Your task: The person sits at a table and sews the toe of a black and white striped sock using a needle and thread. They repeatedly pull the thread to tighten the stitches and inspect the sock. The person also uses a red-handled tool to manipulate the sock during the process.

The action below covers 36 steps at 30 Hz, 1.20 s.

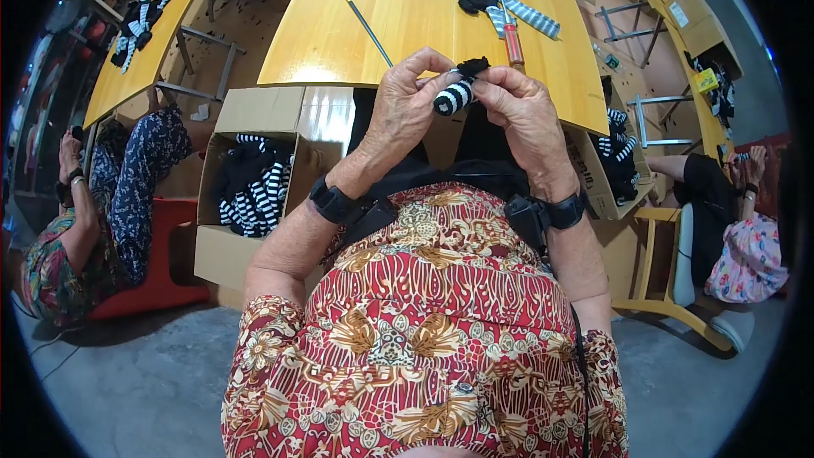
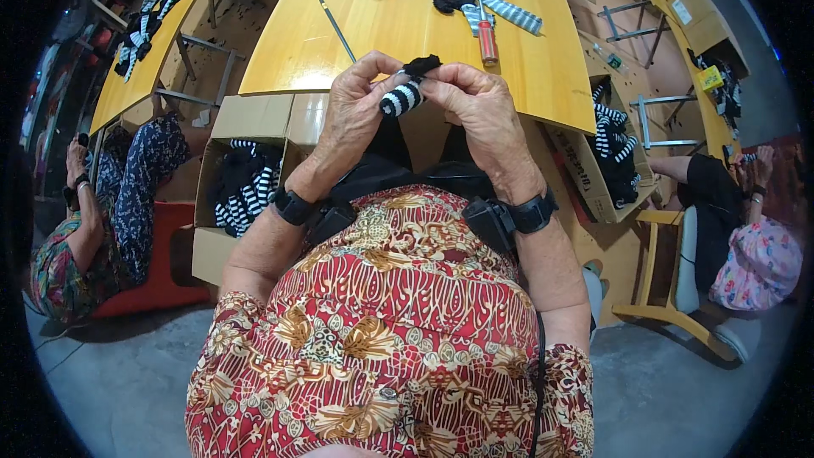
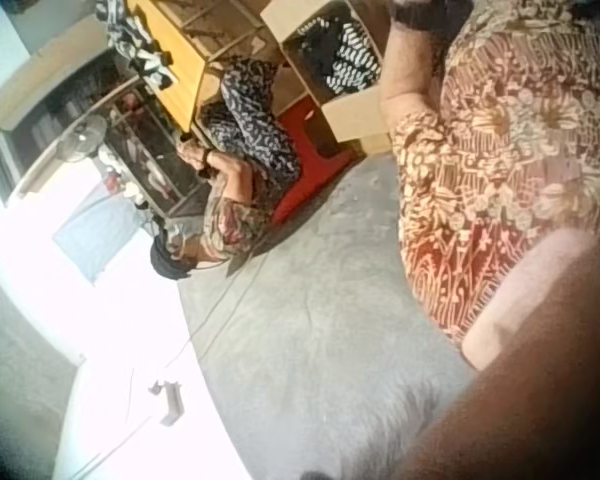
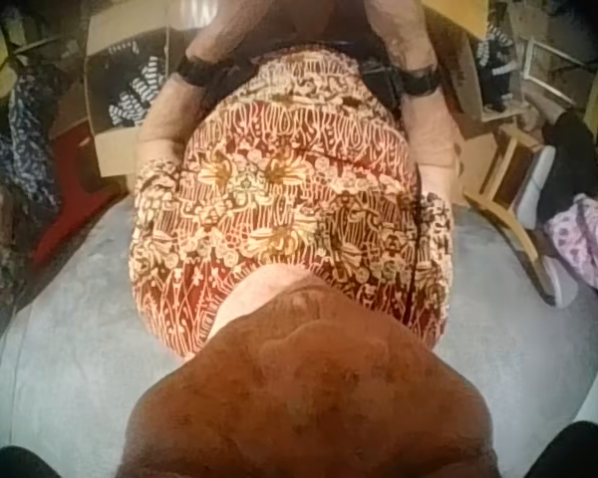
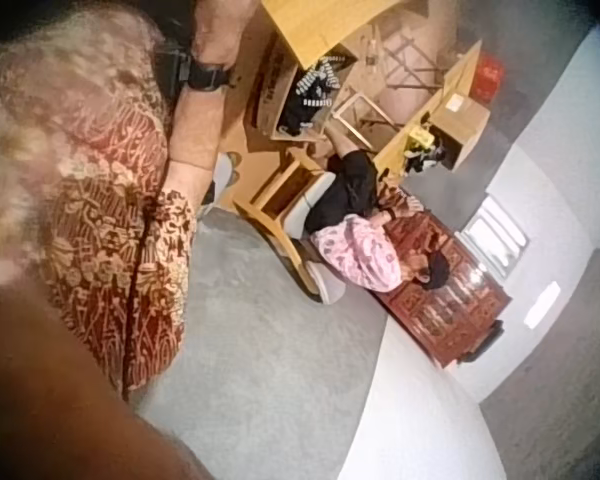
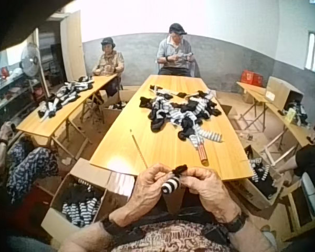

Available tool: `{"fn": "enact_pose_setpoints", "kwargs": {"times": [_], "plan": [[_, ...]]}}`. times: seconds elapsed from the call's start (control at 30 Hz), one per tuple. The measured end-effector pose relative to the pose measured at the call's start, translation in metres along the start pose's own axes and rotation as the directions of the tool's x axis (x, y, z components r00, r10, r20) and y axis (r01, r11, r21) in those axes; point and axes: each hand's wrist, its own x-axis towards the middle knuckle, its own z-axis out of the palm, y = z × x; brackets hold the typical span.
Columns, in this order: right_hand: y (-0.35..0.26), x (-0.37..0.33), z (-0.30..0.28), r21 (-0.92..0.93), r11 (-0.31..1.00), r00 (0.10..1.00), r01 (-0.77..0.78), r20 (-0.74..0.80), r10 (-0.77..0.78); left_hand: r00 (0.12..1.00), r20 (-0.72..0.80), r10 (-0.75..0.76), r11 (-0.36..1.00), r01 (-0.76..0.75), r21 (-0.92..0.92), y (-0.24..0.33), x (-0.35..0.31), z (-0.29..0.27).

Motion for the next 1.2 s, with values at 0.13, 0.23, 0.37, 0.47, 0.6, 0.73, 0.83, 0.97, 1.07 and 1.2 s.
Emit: {"fn": "enact_pose_setpoints", "kwargs": {"times": [0.13, 0.23, 0.37, 0.47, 0.6, 0.73, 0.83, 0.97, 1.07, 1.2], "plan": [[0.005, 0.006, 0.007, 0.048, 0.992, 0.993, 0.113, -0.036, -0.111, 0.999, -0.040, -0.031, 0.990, 0.025, -0.138, -0.005, 0.004, 0.002], [0.007, 0.011, 0.007, 0.027, 0.989, 0.988, 0.146, -0.051, -0.144, 0.998, -0.065, 0.001, 0.979, -0.014, -0.205, -0.003, 0.005, 0.004], [0.009, 0.016, 0.010, 0.057, 0.988, 0.986, 0.146, -0.084, -0.141, 0.994, -0.077, 0.080, 0.966, -0.096, -0.240, -0.007, 0.010, 0.003], [0.011, 0.019, 0.006, 0.084, 0.987, 0.988, 0.139, -0.077, -0.133, 0.989, -0.071, 0.131, 0.959, -0.145, -0.243, -0.007, 0.013, 0.002], [0.010, 0.023, 0.004, 0.117, 0.981, 0.984, 0.154, -0.104, -0.142, 0.995, -0.011, 0.094, 0.990, -0.095, -0.105, -0.010, 0.014, 0.000], [0.007, 0.022, 0.008, 0.039, 0.971, 0.967, 0.237, -0.100, -0.232, 1.000, 0.009, 0.007, 0.997, -0.006, -0.071, -0.008, 0.012, 0.000], [0.006, 0.018, 0.008, 0.044, 0.955, 0.953, 0.295, -0.080, -0.291, 1.000, 0.023, 0.017, 0.984, -0.013, -0.180, 0.001, 0.007, 0.000], [0.007, 0.019, 0.012, 0.159, 0.954, 0.967, 0.253, -0.086, -0.242, 0.998, 0.050, -0.029, 0.979, 0.039, -0.198, 0.000, 0.004, -0.005], [0.018, 0.021, 0.007, 0.095, 0.973, 0.977, 0.210, -0.040, -0.207, 0.998, -0.061, 0.029, 0.967, -0.044, -0.252, -0.005, 0.007, -0.002], [0.018, 0.023, 0.014, 0.185, 0.965, 0.982, 0.188, -0.067, -0.179, 0.997, -0.066, 0.039, 0.953, -0.056, -0.296, -0.005, 0.010, 0.000]]}}
